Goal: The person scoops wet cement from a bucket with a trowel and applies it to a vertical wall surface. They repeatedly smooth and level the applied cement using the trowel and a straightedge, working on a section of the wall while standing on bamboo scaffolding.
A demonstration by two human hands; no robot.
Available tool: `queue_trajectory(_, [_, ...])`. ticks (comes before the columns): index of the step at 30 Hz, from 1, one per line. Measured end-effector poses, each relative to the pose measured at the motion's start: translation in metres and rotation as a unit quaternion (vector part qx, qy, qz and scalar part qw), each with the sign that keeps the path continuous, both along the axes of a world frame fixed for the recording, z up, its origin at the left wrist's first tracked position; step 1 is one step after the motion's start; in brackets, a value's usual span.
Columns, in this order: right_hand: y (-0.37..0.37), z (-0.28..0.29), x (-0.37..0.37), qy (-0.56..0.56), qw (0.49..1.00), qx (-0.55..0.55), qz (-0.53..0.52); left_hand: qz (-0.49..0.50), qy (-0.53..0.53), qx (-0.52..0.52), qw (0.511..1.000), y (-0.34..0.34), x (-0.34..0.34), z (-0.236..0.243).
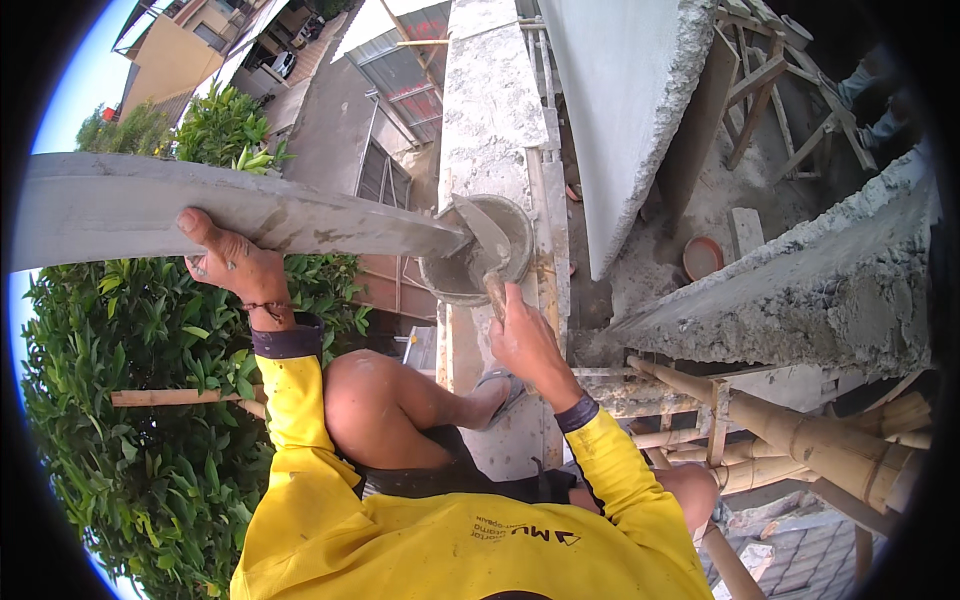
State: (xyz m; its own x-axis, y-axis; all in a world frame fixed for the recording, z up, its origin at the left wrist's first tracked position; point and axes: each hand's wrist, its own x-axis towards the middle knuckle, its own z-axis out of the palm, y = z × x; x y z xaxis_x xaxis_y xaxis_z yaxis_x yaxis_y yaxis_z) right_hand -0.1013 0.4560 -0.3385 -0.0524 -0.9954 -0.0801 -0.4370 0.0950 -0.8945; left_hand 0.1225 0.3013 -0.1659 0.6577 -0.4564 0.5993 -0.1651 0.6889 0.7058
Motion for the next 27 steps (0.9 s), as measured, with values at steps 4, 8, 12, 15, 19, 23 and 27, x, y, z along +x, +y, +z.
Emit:
queue_trajectory(4, [0.008,-0.012,-0.003,-0.041,0.988,-0.111,-0.096,-0.01,-0.017,-0.013,1.0,0.001,-0.002,0.0])
queue_trajectory(8, [0.009,-0.019,-0.006,-0.032,0.995,-0.066,-0.073,-0.026,-0.046,-0.01,0.999,0.001,-0.009,0.003])
queue_trajectory(12, [0.007,-0.044,-0.015,-0.094,0.99,0.054,-0.095,-0.032,-0.028,-0.018,0.999,0.001,-0.016,0.005])
queue_trajectory(15, [0.01,-0.062,-0.017,-0.25,0.957,0.137,-0.05,-0.037,-0.025,-0.017,0.999,0.005,-0.016,0.006])
queue_trajectory(19, [0.006,-0.068,-0.004,-0.013,0.996,0.023,-0.082,-0.041,-0.027,-0.015,0.999,0.011,-0.017,0.009])
queue_trajectory(23, [-0.012,-0.058,0.017,0.148,0.985,-0.053,-0.069,-0.072,-0.022,-0.002,0.997,0.017,-0.026,0.007])
queue_trajectory(27, [-0.014,-0.046,0.033,0.2,0.978,-0.048,-0.024,-0.078,-0.035,-0.017,0.996,0.015,-0.032,0.005])
